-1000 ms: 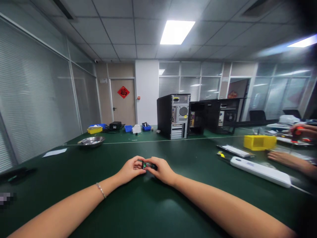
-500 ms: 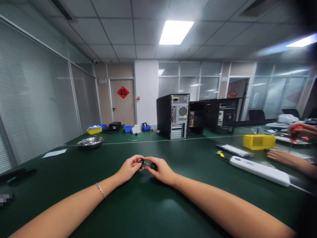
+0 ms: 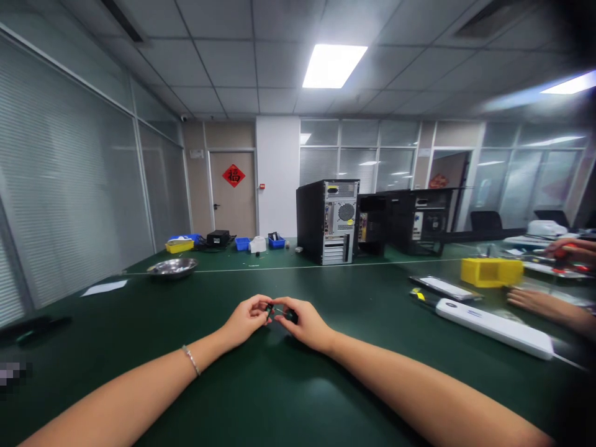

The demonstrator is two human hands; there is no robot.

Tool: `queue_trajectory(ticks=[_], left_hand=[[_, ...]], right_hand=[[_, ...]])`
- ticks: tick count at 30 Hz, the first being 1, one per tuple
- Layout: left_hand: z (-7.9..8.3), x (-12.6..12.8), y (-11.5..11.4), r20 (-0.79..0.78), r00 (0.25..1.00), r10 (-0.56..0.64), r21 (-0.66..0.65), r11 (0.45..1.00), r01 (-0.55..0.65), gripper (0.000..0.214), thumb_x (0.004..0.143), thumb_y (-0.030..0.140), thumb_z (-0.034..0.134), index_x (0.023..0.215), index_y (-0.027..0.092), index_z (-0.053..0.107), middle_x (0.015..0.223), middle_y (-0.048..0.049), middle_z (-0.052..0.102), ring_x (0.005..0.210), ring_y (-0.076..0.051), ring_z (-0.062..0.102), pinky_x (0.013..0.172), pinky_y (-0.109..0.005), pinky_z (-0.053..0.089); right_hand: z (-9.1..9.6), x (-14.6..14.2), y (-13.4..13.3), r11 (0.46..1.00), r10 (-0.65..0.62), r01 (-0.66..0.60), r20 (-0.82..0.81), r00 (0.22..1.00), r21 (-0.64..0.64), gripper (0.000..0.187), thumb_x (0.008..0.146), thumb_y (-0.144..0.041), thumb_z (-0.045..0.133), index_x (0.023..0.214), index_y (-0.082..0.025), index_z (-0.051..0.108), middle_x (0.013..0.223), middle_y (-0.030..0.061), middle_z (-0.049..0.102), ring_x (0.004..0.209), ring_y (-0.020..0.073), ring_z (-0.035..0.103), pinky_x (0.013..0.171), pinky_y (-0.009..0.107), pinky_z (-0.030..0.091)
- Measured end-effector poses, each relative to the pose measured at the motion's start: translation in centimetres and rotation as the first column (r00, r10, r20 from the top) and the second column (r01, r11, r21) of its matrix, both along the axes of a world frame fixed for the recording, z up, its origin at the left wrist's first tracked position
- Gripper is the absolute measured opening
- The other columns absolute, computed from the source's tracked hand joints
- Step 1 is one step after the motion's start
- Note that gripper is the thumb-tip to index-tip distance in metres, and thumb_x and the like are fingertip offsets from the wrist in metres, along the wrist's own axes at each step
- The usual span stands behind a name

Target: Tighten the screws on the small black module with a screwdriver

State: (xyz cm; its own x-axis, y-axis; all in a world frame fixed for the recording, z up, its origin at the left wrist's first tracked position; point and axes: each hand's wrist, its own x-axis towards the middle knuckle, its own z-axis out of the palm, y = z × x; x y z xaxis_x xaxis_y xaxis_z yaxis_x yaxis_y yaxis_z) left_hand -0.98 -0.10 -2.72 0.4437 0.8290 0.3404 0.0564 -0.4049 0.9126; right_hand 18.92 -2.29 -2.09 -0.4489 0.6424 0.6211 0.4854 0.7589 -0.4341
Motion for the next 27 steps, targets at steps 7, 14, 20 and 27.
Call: queue_trajectory(ticks=[7, 14, 20, 27], left_hand=[[-0.31, -0.04, 0.31, -0.003, 1.000, 0.014, 0.036, 0.999, -0.014, 0.032, 0.073, 0.024, 0.066, 0.102, 0.013, 0.059, 0.093, -0.0056, 0.063, 0.079, -0.015, 0.062, 0.080, -0.034, 0.052], [-0.32, -0.10, 0.29, -0.021, 0.999, 0.025, 0.053, 0.998, -0.024, 0.031, 0.073, 0.023, 0.066, 0.102, 0.013, 0.061, 0.089, -0.0046, 0.063, 0.076, -0.014, 0.061, 0.077, -0.032, 0.052], [-0.17, -0.09, 0.20, -0.029, 1.000, 0.004, 0.028, 1.000, -0.003, 0.034, 0.074, 0.029, 0.067, 0.104, 0.013, 0.062, 0.088, -0.0063, 0.066, 0.075, -0.016, 0.063, 0.078, -0.033, 0.051], [-0.32, -0.16, 0.24, -0.005, 1.000, 0.020, -0.006, 1.000, -0.020, 0.038, 0.077, 0.034, 0.066, 0.108, 0.012, 0.062, 0.086, -0.0063, 0.066, 0.072, -0.015, 0.061, 0.076, -0.033, 0.049]], right_hand=[[-0.15, -0.05, 0.06, 1.000, 0.009, -0.009, -0.003, 1.000, -0.002, 0.031, 0.085, -0.026, 0.059, 0.116, -0.020, 0.062, 0.083, 0.0027, 0.067, 0.072, 0.0145, 0.060, 0.071, 0.025, 0.045], [-0.23, -0.04, 0.09, 1.000, 0.005, -0.005, -0.003, 1.000, 0.000, 0.031, 0.085, -0.026, 0.059, 0.115, -0.020, 0.063, 0.084, 0.0032, 0.068, 0.072, 0.0148, 0.060, 0.070, 0.025, 0.046], [-0.16, -0.15, 0.13, 0.998, 0.057, -0.057, 0.003, 0.998, 0.007, 0.022, 0.087, -0.024, 0.056, 0.106, -0.019, 0.066, 0.095, 0.0058, 0.071, 0.081, 0.0170, 0.063, 0.076, 0.027, 0.047], [-0.08, -0.28, 0.19, 0.998, 0.010, -0.016, 0.108, 0.994, 0.053, 0.025, 0.089, -0.020, 0.051, 0.109, -0.022, 0.066, 0.096, 0.0051, 0.070, 0.085, 0.0170, 0.064, 0.078, 0.026, 0.047]])
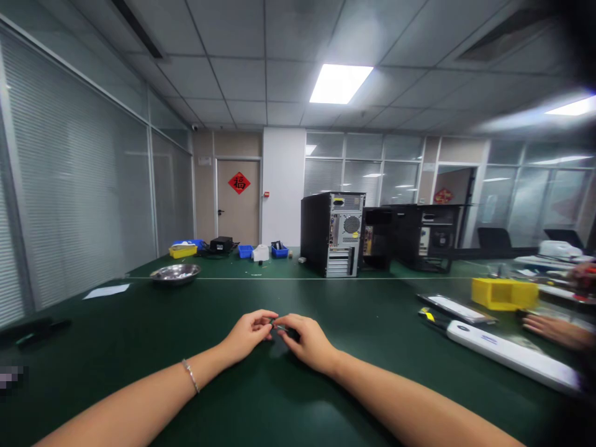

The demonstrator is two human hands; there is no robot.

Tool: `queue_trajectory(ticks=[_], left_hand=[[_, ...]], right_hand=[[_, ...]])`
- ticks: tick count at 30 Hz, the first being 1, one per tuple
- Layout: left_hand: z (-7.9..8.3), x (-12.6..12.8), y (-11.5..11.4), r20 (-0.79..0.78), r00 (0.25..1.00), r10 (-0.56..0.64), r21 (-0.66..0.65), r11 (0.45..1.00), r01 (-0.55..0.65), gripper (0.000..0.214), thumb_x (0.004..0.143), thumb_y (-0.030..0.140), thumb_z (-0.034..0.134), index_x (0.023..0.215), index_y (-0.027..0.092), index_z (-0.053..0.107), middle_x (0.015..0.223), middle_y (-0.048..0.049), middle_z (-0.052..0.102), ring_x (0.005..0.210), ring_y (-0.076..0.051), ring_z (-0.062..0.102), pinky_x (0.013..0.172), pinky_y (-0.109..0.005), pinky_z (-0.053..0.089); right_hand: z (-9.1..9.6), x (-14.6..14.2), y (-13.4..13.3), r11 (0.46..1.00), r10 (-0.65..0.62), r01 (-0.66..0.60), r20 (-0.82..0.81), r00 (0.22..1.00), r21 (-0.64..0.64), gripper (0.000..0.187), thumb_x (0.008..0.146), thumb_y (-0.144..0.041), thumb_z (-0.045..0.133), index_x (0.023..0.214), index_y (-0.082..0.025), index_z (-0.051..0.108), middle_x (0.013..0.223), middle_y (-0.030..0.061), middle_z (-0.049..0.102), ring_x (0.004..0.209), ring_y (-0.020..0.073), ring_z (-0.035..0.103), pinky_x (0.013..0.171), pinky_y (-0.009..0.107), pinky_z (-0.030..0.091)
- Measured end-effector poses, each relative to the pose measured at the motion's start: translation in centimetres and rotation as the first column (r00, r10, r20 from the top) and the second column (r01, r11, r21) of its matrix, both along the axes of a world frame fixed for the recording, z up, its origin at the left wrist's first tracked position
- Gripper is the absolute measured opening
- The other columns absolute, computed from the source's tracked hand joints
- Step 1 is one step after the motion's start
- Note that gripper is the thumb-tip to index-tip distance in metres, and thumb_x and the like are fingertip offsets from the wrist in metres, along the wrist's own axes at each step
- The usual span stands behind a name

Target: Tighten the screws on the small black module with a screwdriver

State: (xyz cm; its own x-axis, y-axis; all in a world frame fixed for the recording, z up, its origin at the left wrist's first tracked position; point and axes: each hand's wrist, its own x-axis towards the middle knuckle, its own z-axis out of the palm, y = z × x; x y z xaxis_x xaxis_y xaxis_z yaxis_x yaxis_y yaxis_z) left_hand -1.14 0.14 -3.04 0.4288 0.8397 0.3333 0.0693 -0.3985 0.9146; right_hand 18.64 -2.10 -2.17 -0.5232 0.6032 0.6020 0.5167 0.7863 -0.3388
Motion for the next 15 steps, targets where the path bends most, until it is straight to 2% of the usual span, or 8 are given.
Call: queue_trajectory(ticks=[8, 15], left_hand=[[0.1, 0.0, -0.1, -0.063, 0.996, 0.063, -0.011, 0.998, -0.064, 0.040, 0.079, 0.035, 0.062, 0.111, 0.012, 0.064, 0.086, -0.0064, 0.068, 0.069, -0.015, 0.058, 0.068, -0.029, 0.047], [0.0, 0.1, -0.1, -0.080, 0.995, 0.065, -0.007, 0.998, -0.065, 0.038, 0.079, 0.033, 0.060, 0.110, 0.011, 0.066, 0.077, -0.0042, 0.067, 0.066, -0.015, 0.057, 0.066, -0.028, 0.045]], right_hand=[[0.4, 0.1, -0.7, 0.998, -0.065, 0.067, 0.124, 0.990, -0.006, 0.032, 0.088, -0.017, 0.050, 0.116, -0.028, 0.062, 0.096, 0.0037, 0.068, 0.082, 0.0166, 0.063, 0.075, 0.025, 0.046], [0.6, 0.4, -1.2, 0.997, -0.042, 0.053, 0.169, 0.985, -0.060, 0.039, 0.085, -0.017, 0.052, 0.122, -0.027, 0.058, 0.105, 0.0040, 0.070, 0.086, 0.0183, 0.065, 0.077, 0.027, 0.047]])
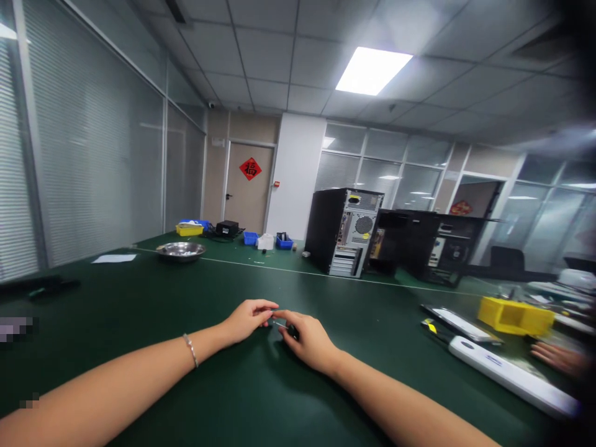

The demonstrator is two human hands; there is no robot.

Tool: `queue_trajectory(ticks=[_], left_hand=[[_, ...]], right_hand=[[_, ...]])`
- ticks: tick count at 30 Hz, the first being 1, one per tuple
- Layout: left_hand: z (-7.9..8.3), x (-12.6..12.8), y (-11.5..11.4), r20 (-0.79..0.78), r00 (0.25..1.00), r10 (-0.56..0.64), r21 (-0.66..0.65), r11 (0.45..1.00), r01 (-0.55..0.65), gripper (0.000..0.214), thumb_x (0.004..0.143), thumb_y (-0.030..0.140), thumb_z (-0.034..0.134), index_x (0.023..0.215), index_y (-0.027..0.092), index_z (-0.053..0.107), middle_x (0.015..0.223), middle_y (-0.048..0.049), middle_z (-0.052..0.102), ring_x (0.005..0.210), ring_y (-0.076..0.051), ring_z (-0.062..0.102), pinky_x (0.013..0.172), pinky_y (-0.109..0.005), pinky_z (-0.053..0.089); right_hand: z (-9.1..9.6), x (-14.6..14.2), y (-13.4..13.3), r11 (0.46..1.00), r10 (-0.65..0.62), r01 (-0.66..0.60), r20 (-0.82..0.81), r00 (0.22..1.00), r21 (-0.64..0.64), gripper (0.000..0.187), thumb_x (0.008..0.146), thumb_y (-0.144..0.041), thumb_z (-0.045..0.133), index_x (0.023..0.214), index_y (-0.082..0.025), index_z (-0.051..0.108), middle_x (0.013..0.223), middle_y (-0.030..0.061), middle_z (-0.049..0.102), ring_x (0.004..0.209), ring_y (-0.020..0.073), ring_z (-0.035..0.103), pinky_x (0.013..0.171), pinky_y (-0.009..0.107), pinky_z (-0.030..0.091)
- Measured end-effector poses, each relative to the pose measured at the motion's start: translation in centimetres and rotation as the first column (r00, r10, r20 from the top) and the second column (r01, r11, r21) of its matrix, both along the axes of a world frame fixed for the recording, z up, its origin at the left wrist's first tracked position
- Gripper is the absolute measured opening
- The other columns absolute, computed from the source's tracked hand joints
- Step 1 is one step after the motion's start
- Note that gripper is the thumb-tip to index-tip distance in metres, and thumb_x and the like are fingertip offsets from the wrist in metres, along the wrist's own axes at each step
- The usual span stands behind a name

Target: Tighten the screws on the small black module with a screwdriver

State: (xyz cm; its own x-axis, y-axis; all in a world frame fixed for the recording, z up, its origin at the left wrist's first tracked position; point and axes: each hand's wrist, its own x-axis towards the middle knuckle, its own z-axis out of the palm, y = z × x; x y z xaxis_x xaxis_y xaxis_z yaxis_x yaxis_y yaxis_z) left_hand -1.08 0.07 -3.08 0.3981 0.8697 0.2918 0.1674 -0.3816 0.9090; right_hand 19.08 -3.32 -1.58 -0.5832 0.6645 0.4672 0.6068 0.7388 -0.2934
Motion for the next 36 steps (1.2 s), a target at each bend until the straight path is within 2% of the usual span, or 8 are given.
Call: queue_trajectory(ticks=[6, 11, 14, 18, 23, 36], left_hand=[[-0.09, -0.08, 0.19, -0.026, 1.000, 0.001, -0.007, 1.000, -0.001, 0.040, 0.080, 0.033, 0.059, 0.111, 0.009, 0.065, 0.080, -0.0061, 0.068, 0.066, -0.016, 0.058, 0.066, -0.028, 0.045], [-0.10, -0.13, 0.26, -0.057, 0.998, -0.006, 0.022, 1.000, 0.008, 0.039, 0.081, 0.034, 0.057, 0.111, 0.010, 0.066, 0.085, -0.0071, 0.069, 0.067, -0.016, 0.058, 0.067, -0.028, 0.046], [-0.09, -0.12, 0.14, -0.071, 0.998, -0.002, 0.026, 1.000, 0.003, 0.038, 0.081, 0.033, 0.056, 0.111, 0.011, 0.065, 0.080, -0.0058, 0.068, 0.067, -0.016, 0.057, 0.065, -0.027, 0.045], [-0.16, -0.10, 0.11, -0.083, 0.997, 0.002, 0.035, 0.999, 0.001, 0.038, 0.082, 0.033, 0.054, 0.110, 0.010, 0.065, 0.086, -0.0073, 0.068, 0.067, -0.015, 0.056, 0.066, -0.028, 0.045], [-0.15, -0.06, 0.10, -0.097, 0.995, -0.024, 0.046, 0.999, 0.028, 0.039, 0.082, 0.033, 0.054, 0.112, 0.009, 0.064, 0.093, -0.0095, 0.067, 0.070, -0.016, 0.057, 0.069, -0.029, 0.046], [0.14, 0.32, -0.26, -0.120, 0.992, -0.029, 0.059, 0.998, 0.037, 0.034, 0.082, 0.027, 0.052, 0.109, 0.011, 0.065, 0.093, -0.0090, 0.069, 0.069, -0.016, 0.059, 0.070, -0.028, 0.047]], right_hand=[[0.16, 0.29, 0.04, 0.999, 0.040, -0.040, 0.012, 0.999, -0.036, 0.040, 0.087, -0.018, 0.049, 0.125, -0.028, 0.057, 0.112, 0.0035, 0.069, 0.094, 0.0190, 0.065, 0.084, 0.028, 0.047], [0.25, 0.32, -0.12, 0.999, 0.012, -0.010, 0.060, 0.998, -0.033, 0.042, 0.087, -0.020, 0.050, 0.127, -0.028, 0.055, 0.110, 0.0047, 0.070, 0.089, 0.0195, 0.066, 0.079, 0.027, 0.048], [0.43, 0.35, -0.31, 0.999, 0.020, -0.017, 0.075, 0.997, -0.034, 0.042, 0.087, -0.019, 0.050, 0.128, -0.027, 0.054, 0.110, 0.0047, 0.069, 0.090, 0.0193, 0.066, 0.080, 0.027, 0.047], [0.48, 0.40, -0.38, 0.999, 0.032, -0.029, 0.080, 0.996, -0.031, 0.043, 0.086, -0.020, 0.051, 0.129, -0.027, 0.053, 0.108, 0.0037, 0.070, 0.089, 0.0185, 0.066, 0.080, 0.026, 0.047], [0.35, 0.49, -0.16, 0.998, 0.051, -0.049, 0.060, 0.997, -0.036, 0.044, 0.087, -0.019, 0.049, 0.130, -0.030, 0.052, 0.109, 0.0021, 0.069, 0.091, 0.0176, 0.066, 0.081, 0.025, 0.047], [0.23, 0.92, 0.49, 0.991, 0.095, -0.094, 0.000, 0.995, -0.092, 0.039, 0.087, -0.019, 0.050, 0.124, -0.028, 0.058, 0.106, 0.0029, 0.070, 0.088, 0.0184, 0.065, 0.082, 0.027, 0.047]])
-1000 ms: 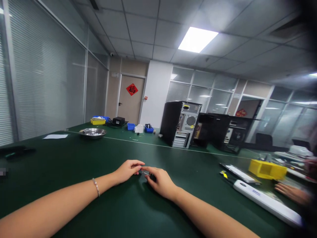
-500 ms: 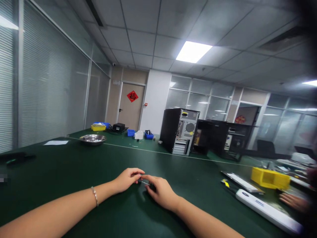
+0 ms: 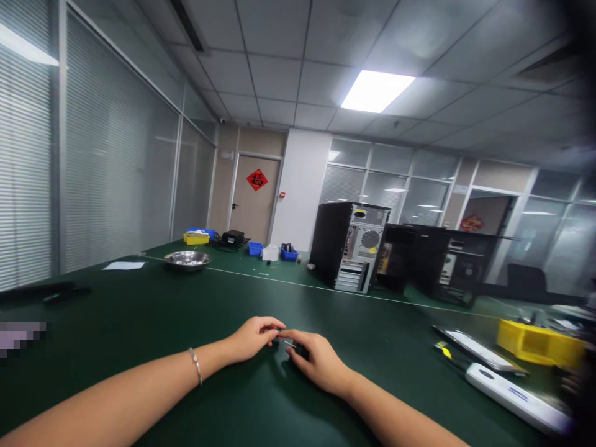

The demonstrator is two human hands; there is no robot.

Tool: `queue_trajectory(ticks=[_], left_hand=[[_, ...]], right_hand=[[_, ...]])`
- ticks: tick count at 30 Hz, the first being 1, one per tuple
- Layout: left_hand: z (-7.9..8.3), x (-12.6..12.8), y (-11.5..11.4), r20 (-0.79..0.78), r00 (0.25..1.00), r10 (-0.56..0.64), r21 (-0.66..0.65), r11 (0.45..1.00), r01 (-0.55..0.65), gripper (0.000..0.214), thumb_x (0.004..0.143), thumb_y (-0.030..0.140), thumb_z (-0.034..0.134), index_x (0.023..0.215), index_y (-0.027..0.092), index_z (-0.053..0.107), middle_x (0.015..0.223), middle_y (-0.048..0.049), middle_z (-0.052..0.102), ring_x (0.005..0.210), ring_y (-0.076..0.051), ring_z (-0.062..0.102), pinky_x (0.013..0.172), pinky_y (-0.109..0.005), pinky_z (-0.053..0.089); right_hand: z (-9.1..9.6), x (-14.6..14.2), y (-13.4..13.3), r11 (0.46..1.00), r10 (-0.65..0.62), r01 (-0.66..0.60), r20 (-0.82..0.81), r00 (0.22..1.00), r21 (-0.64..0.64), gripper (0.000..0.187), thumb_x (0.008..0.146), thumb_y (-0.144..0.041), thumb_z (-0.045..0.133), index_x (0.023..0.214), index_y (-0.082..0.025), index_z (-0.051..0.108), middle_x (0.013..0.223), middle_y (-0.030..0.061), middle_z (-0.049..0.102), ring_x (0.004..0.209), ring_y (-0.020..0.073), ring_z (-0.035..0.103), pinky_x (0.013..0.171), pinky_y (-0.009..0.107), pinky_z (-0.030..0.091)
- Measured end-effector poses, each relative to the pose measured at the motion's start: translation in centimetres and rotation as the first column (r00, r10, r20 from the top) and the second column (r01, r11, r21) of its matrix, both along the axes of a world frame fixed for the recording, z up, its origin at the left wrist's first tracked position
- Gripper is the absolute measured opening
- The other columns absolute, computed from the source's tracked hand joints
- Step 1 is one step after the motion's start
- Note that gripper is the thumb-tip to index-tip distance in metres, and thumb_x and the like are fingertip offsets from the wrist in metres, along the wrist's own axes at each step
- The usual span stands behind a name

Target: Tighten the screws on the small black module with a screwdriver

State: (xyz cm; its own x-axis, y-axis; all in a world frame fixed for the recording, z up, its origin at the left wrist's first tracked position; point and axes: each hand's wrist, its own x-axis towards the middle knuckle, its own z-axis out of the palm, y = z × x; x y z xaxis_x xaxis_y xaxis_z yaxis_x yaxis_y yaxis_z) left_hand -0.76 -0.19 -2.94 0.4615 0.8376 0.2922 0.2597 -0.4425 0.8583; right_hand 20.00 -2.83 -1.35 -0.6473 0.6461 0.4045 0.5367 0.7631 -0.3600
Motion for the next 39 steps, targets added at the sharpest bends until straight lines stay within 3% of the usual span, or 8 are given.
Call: queue_trajectory(ticks=[18, 25, 32, 39], left_hand=[[0.0, 0.5, -0.1, 0.003, 1.000, -0.006, -0.005, 1.000, 0.006, 0.031, 0.080, 0.022, 0.053, 0.106, 0.011, 0.066, 0.091, -0.0084, 0.070, 0.068, -0.016, 0.058, 0.066, -0.027, 0.046], [0.0, 0.2, -0.4, -0.053, 0.999, -0.007, 0.083, 0.997, 0.011, 0.031, 0.079, 0.022, 0.057, 0.106, 0.014, 0.069, 0.103, -0.0090, 0.072, 0.089, -0.021, 0.064, 0.081, -0.030, 0.048], [0.2, 0.1, -0.8, -0.034, 0.999, 0.017, 0.078, 0.997, -0.014, 0.029, 0.080, 0.024, 0.058, 0.105, 0.015, 0.069, 0.102, -0.0092, 0.072, 0.089, -0.022, 0.065, 0.079, -0.031, 0.049], [0.2, 0.2, -0.7, 0.001, 1.000, 0.008, 0.014, 1.000, -0.008, 0.031, 0.082, 0.027, 0.056, 0.107, 0.011, 0.066, 0.092, -0.0097, 0.071, 0.075, -0.018, 0.063, 0.072, -0.029, 0.048]], right_hand=[[0.1, -0.1, -0.6, 1.000, -0.015, 0.014, -0.008, 1.000, -0.027, 0.033, 0.086, -0.017, 0.050, 0.115, -0.026, 0.062, 0.100, 0.0016, 0.070, 0.086, 0.0174, 0.064, 0.080, 0.026, 0.045], [-0.2, -0.2, -0.7, 0.999, -0.036, 0.036, -0.003, 0.999, -0.011, 0.027, 0.085, -0.018, 0.050, 0.108, -0.024, 0.064, 0.098, 0.0022, 0.071, 0.086, 0.0174, 0.064, 0.078, 0.025, 0.045], [0.0, -0.6, -1.2, 0.999, -0.036, 0.037, -0.030, 0.999, 0.020, 0.024, 0.088, -0.018, 0.048, 0.104, -0.023, 0.065, 0.092, 0.0031, 0.069, 0.082, 0.0173, 0.063, 0.075, 0.025, 0.045], [0.1, -0.5, -1.3, 0.996, -0.056, 0.061, -0.086, 0.995, 0.064, 0.021, 0.090, -0.020, 0.047, 0.099, -0.023, 0.066, 0.086, 0.0034, 0.068, 0.078, 0.0164, 0.062, 0.073, 0.025, 0.044]])
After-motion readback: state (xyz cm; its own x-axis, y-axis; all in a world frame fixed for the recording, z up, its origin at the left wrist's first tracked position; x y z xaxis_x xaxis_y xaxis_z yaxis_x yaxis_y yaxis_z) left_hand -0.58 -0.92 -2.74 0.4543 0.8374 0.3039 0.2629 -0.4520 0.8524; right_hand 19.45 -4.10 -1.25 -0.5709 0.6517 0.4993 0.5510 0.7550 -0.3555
